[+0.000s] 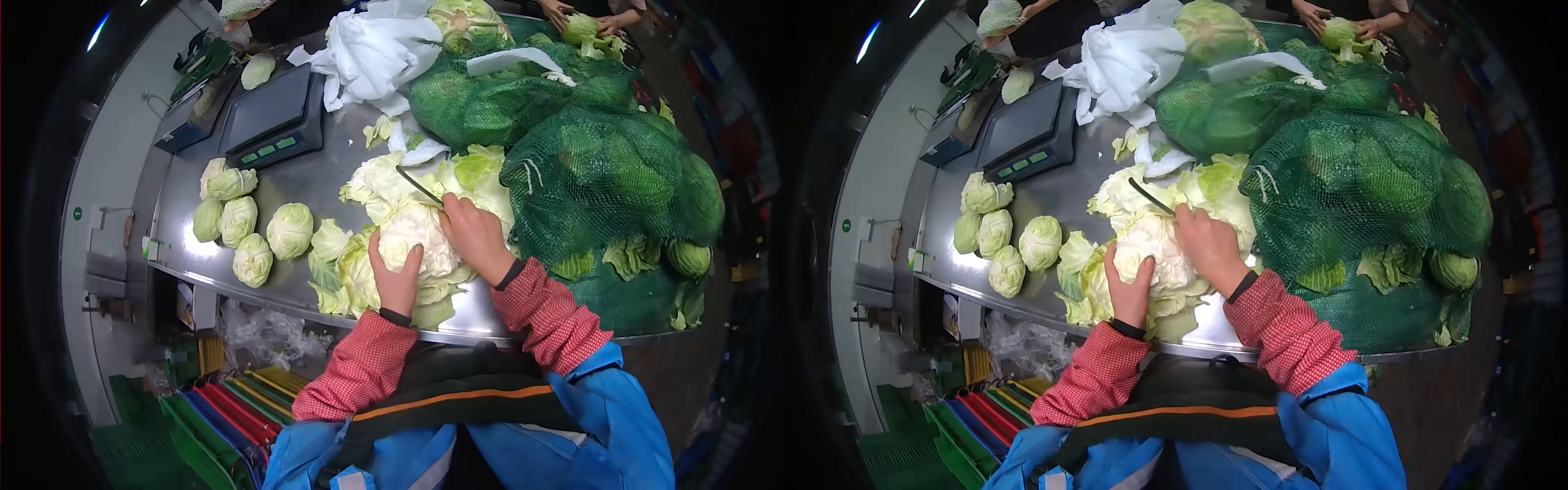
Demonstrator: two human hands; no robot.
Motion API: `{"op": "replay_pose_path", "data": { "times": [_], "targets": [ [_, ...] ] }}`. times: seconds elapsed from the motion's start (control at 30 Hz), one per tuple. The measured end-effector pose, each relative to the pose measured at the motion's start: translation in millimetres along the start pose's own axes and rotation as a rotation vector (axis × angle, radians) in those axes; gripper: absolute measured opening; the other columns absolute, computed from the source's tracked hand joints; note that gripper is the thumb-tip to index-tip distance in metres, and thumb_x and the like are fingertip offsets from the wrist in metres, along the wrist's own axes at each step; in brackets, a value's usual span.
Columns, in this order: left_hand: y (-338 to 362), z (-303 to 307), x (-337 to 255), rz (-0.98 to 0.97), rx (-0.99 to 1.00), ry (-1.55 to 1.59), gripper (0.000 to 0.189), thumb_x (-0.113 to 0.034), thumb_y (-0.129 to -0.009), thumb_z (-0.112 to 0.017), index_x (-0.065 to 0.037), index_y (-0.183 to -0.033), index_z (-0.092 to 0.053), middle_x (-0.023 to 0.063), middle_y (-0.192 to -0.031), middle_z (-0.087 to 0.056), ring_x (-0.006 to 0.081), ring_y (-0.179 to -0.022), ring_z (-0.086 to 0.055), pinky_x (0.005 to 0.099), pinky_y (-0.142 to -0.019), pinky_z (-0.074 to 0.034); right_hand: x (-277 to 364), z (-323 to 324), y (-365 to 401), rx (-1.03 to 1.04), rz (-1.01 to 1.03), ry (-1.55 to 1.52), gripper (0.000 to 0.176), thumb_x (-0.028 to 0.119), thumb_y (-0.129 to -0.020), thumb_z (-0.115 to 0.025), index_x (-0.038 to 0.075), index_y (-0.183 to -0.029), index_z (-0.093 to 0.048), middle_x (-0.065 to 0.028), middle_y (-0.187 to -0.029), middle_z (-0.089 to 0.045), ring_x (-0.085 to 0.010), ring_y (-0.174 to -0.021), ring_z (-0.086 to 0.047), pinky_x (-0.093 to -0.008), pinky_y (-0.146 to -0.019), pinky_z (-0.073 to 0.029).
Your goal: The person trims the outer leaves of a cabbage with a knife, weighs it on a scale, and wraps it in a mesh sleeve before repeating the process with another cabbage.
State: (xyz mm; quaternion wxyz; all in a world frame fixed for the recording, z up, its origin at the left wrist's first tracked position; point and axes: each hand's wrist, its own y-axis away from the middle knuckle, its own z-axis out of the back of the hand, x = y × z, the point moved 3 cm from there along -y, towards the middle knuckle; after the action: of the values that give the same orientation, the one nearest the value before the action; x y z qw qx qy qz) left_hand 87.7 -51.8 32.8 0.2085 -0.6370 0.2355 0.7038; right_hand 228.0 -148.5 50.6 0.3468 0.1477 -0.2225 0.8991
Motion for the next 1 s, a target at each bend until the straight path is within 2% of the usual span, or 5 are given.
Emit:
{"op": "replay_pose_path", "data": {
  "times": [0.3, 0.53, 0.7, 0.9, 1.0],
  "targets": [
    [-16, 31, 25, 0.282, 0.177, 0.546, 0.063, -0.02, -0.091, -0.066, 0.0, -0.143, -0.037, 0.0161, -0.133, -0.053, 0.0243, -0.119, -0.055, 0.0351, -0.102, -0.044, -64, -15, -29, 0.131, -0.255, -0.139, 0.03, 0.026, -0.083, -0.062, 0.001, -0.097, -0.057, -0.0244, -0.082, -0.066, -0.0427, -0.083, -0.065, -0.0522, -0.072, -0.05],
    [-6, 51, 0, 0.459, 0.352, 1.067, 0.064, -0.042, -0.097, -0.049, -0.003, -0.146, -0.036, 0.0151, -0.149, -0.043, 0.0326, -0.137, -0.041, 0.0478, -0.115, -0.032, -69, 17, -15, 0.035, -0.308, -0.243, 0.034, 0.03, -0.082, -0.062, 0.0, -0.098, -0.058, -0.0268, -0.086, -0.066, -0.0444, -0.08, -0.064, -0.0508, -0.071, -0.052],
    [2, 32, -16, 0.532, 0.442, 1.1, 0.068, -0.052, -0.097, -0.037, -0.005, -0.148, -0.036, 0.0161, -0.149, -0.042, 0.0358, -0.135, -0.043, 0.0498, -0.114, -0.033, -36, 43, -19, 0.012, -0.055, -0.034, 0.038, 0.036, -0.089, -0.063, 0.0, -0.097, -0.055, -0.0246, -0.077, -0.063, -0.0433, -0.074, -0.063, -0.0507, -0.065, -0.049],
    [4, 12, -39, 0.524, 0.566, 0.998, 0.073, -0.059, -0.098, -0.034, -0.007, -0.15, -0.03, 0.0152, -0.152, -0.038, 0.0325, -0.138, -0.04, 0.0463, -0.114, -0.032, 6, 81, 19, 0.352, -0.397, -1.218, 0.042, 0.044, -0.098, -0.054, 0.004, -0.113, -0.051, -0.0055, -0.069, -0.06, -0.0132, -0.046, -0.055, -0.0289, -0.041, -0.045],
    [-29, 30, -20, 0.005, 0.558, 0.168, 0.075, -0.059, -0.098, -0.038, -0.008, -0.152, -0.026, 0.0135, -0.152, -0.036, 0.0286, -0.139, -0.037, 0.0416, -0.115, -0.029, -9, 65, 23, 0.392, -0.537, -1.77, 0.047, 0.049, -0.098, -0.05, 0.007, -0.12, -0.052, -0.0011, -0.071, -0.061, -0.0056, -0.039, -0.049, -0.0191, -0.034, -0.042]
  ]
}}
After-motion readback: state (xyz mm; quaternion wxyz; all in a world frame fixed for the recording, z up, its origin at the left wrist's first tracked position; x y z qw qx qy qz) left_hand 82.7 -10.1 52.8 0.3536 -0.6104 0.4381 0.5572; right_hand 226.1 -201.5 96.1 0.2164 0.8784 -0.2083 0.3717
